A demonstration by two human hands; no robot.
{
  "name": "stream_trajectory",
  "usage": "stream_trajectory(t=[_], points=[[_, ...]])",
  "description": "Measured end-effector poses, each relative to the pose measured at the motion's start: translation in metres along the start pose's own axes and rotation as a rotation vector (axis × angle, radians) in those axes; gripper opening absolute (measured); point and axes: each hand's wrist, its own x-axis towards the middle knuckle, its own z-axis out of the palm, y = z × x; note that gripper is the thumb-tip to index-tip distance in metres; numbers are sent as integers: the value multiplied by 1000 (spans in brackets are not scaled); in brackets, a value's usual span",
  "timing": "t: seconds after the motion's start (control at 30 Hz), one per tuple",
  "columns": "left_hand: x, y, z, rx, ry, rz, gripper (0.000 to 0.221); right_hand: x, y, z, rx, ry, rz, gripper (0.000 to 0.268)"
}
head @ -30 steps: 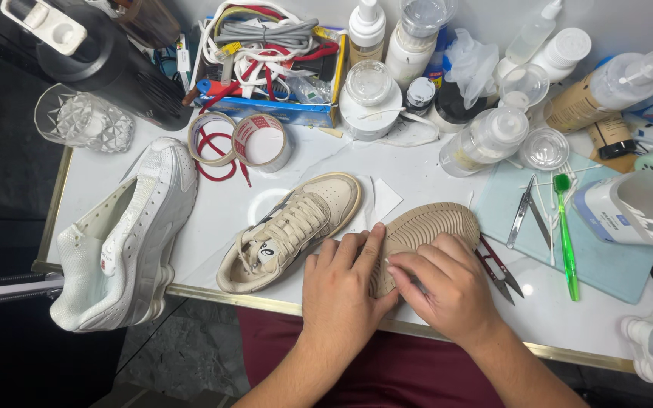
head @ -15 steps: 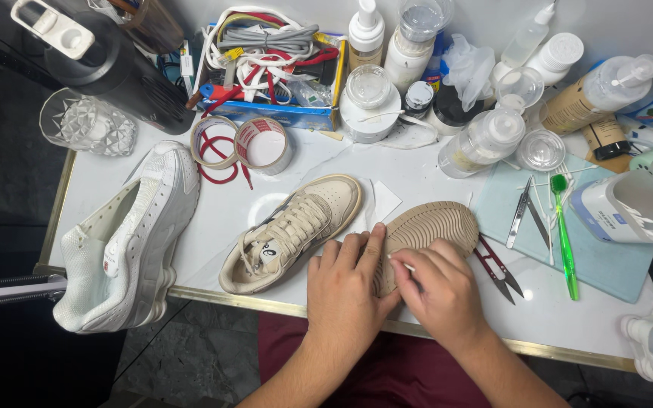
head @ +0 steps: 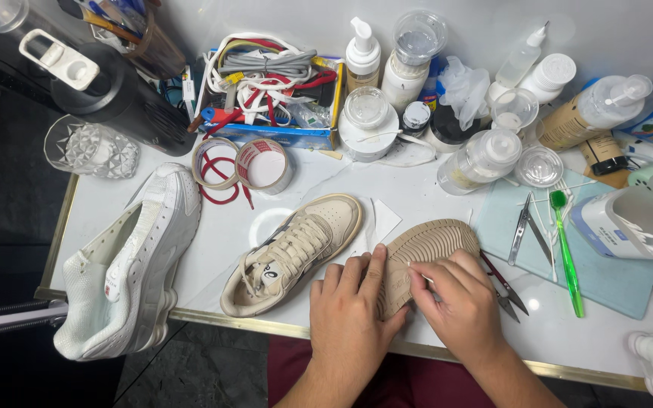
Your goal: The person scrapes a shoe sole with a tool and wipes it with a cotton swab.
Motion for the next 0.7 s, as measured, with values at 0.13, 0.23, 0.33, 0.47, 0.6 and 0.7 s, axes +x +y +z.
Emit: stream_trajectory(t=[0.13, 0.23, 0.33, 0.47, 0.6, 0.7], points=[[0, -1, 0, -9, 7, 5, 95, -7, 0, -3, 104, -25, 16, 19], [-1, -1, 1, -20, 18, 7, 94, -7, -1, -2, 73, -24, 62, 17], [-1, 0, 3, -4, 18, -3, 94, -11, -9, 6, 76, -23, 40, 17], [0, -2, 4, 5, 18, -2, 93, -10, -7, 5, 21, -16, 74, 14], [-3, -1, 6, 34, 26, -1, 91, -4, -7, 6, 38, -7, -17, 15], [-3, -3, 7, 17, 32, 8, 93, -7, -8, 2, 64, -14, -12, 15]])
